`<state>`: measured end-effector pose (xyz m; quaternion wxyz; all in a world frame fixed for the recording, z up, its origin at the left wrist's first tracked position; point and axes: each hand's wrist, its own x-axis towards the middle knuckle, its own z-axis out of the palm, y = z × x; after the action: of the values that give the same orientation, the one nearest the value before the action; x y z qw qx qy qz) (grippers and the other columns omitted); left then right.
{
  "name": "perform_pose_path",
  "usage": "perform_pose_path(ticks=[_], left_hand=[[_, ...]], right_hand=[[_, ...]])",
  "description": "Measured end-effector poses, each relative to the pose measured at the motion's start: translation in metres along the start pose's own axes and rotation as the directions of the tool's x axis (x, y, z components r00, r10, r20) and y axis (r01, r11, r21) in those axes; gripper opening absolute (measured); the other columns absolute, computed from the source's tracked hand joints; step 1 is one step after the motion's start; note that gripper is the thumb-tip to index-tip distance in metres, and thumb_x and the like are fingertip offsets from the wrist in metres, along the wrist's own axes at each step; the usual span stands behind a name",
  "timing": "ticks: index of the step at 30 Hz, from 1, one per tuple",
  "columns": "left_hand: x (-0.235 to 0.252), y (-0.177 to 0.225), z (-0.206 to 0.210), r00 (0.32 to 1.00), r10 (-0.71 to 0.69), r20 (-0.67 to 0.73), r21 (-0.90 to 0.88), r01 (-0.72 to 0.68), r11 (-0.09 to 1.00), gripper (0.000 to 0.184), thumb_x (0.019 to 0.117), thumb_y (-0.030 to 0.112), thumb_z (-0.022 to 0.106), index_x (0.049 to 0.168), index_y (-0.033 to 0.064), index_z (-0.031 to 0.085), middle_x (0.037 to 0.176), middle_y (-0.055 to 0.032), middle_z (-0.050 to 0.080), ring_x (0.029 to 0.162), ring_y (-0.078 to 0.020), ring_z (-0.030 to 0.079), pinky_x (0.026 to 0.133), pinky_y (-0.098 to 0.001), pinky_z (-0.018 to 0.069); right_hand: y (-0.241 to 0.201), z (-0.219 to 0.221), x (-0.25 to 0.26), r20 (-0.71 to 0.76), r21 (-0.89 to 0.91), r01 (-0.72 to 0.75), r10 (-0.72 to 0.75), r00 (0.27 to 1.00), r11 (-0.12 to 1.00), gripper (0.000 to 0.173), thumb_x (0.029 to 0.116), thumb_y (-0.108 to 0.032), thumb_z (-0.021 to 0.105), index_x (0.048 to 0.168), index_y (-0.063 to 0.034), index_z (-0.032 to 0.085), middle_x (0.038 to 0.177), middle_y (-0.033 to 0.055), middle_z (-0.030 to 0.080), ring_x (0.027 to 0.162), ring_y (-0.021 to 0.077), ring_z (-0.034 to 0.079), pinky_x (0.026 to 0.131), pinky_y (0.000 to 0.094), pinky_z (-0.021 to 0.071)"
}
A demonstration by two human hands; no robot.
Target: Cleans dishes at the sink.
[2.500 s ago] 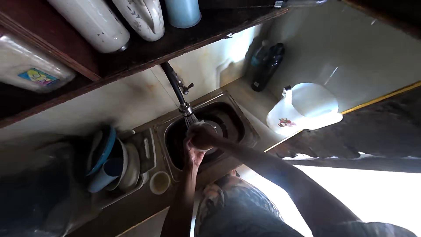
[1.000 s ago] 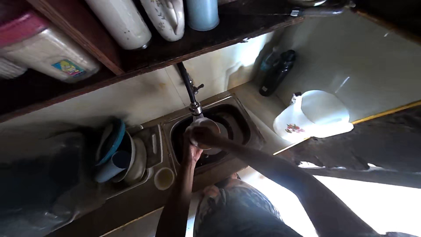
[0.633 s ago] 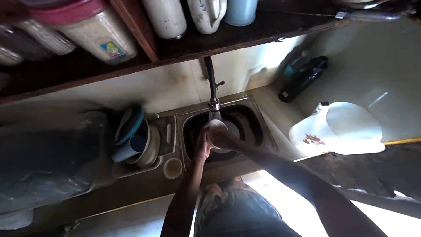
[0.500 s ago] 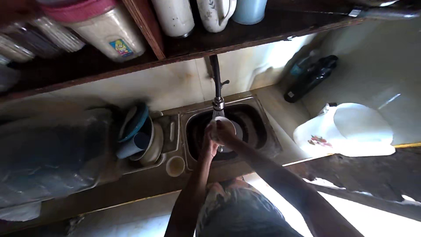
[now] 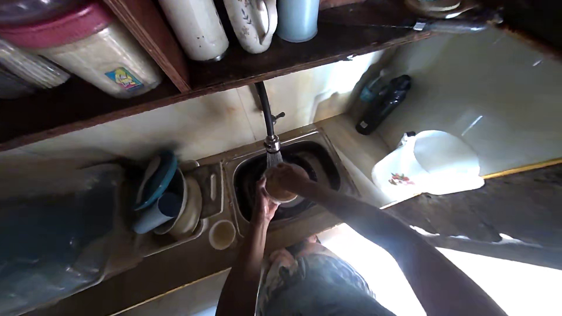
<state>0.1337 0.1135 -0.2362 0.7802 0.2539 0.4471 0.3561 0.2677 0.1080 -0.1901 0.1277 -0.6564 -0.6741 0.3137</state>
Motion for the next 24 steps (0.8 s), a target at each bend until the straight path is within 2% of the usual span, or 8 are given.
perform_pose_path(ticks=[2,6,11,13,15,18,21,24], left_hand=[[0.006,0.0,-0.002,0.999,0.03,-0.021,0.013,-0.03,0.999,0.047,0.1122,0.039,0.022,0.136,0.0098,0.049,0.112,-0.0105,0.064,0.094,-0.0199,0.065,0.079,-0.0393,0.0572],[0.006,0.016,-0.02,0.996,0.022,-0.086,0.069,-0.016,0.997,0.05,0.1119,0.045,0.021,0.13,0.0093,0.051,0.098,-0.0089,0.065,0.083,-0.0185,0.066,0.07,-0.037,0.0577],[0.013,0.004,-0.008,0.986,-0.144,-0.083,0.092,0.152,0.984,0.059,0.1069,0.058,0.029,0.128,0.01,0.054,0.104,-0.0147,0.065,0.09,-0.0283,0.066,0.073,-0.0489,0.0571],[0.013,0.009,-0.013,0.995,-0.084,-0.053,0.264,0.095,0.96,0.055,0.1106,0.049,0.026,0.138,0.0072,0.05,0.116,-0.0176,0.064,0.097,-0.029,0.065,0.079,-0.0487,0.057],[0.011,0.012,-0.019,0.994,0.07,0.081,0.404,-0.097,0.91,0.046,0.1132,0.028,0.026,0.146,0.0014,0.043,0.132,-0.0161,0.057,0.114,-0.021,0.058,0.097,-0.0399,0.0516],[0.0,0.018,-0.004,0.967,0.186,0.173,0.395,-0.241,0.886,0.038,0.1097,0.019,0.031,0.131,-0.0038,0.053,0.117,-0.0107,0.063,0.104,-0.0131,0.062,0.093,-0.0344,0.0537],[-0.012,0.021,0.031,0.945,0.325,0.031,0.512,-0.294,0.807,0.026,0.1066,0.014,0.049,0.106,-0.0058,0.066,0.096,-0.009,0.067,0.091,-0.0112,0.063,0.087,-0.0332,0.0535],[-0.005,0.014,0.036,0.904,0.423,-0.068,0.732,-0.242,0.636,0.029,0.106,0.014,0.053,0.114,-0.0104,0.065,0.106,-0.0216,0.068,0.099,-0.0246,0.066,0.092,-0.0423,0.0534]], right_hand=[[-0.009,0.009,0.005,-0.074,0.166,-0.011,0.024,0.997,0.986,0.032,0.1005,-0.023,0.061,0.126,-0.0042,0.069,0.124,0.0182,0.069,0.117,0.0331,0.065,0.103,0.0532,0.0492],[-0.025,-0.013,-0.018,0.263,0.304,-0.037,-0.046,0.964,0.952,0.038,0.1056,-0.016,0.055,0.137,0.0055,0.059,0.137,0.0276,0.06,0.131,0.0362,0.056,0.115,0.0504,0.0385],[-0.013,-0.002,-0.008,0.229,0.193,0.05,-0.094,0.969,0.98,0.051,0.1062,-0.027,0.054,0.149,-0.0001,0.049,0.145,0.0261,0.056,0.137,0.0393,0.051,0.116,0.0578,0.0353],[-0.006,-0.015,-0.01,0.182,0.33,-0.008,-0.055,0.982,0.944,0.041,0.1069,-0.018,0.053,0.141,0.0041,0.056,0.133,0.0267,0.062,0.126,0.0357,0.059,0.111,0.0516,0.0421],[0.012,-0.024,-0.007,0.122,0.537,-0.108,0.049,0.991,0.837,0.032,0.1072,-0.014,0.052,0.13,0.008,0.06,0.119,0.0248,0.066,0.108,0.0281,0.064,0.1,0.0446,0.0498],[0.033,-0.027,0.01,-0.08,0.74,-0.092,0.223,0.971,0.666,0.029,0.1067,-0.02,0.055,0.114,0.0053,0.066,0.1,0.0133,0.069,0.088,0.0142,0.063,0.085,0.0362,0.0536],[0.02,-0.025,0.011,-0.241,0.667,-0.111,0.354,0.903,0.737,0.03,0.1062,-0.014,0.053,0.129,0.0022,0.063,0.121,0.0237,0.067,0.112,0.0343,0.065,0.1,0.0535,0.0504],[-0.02,0.023,-0.012,-0.392,0.397,-0.031,0.201,0.898,0.917,0.037,0.1005,-0.017,0.06,0.135,-0.0066,0.066,0.139,0.0198,0.062,0.137,0.0386,0.051,0.116,0.0568,0.0383]])
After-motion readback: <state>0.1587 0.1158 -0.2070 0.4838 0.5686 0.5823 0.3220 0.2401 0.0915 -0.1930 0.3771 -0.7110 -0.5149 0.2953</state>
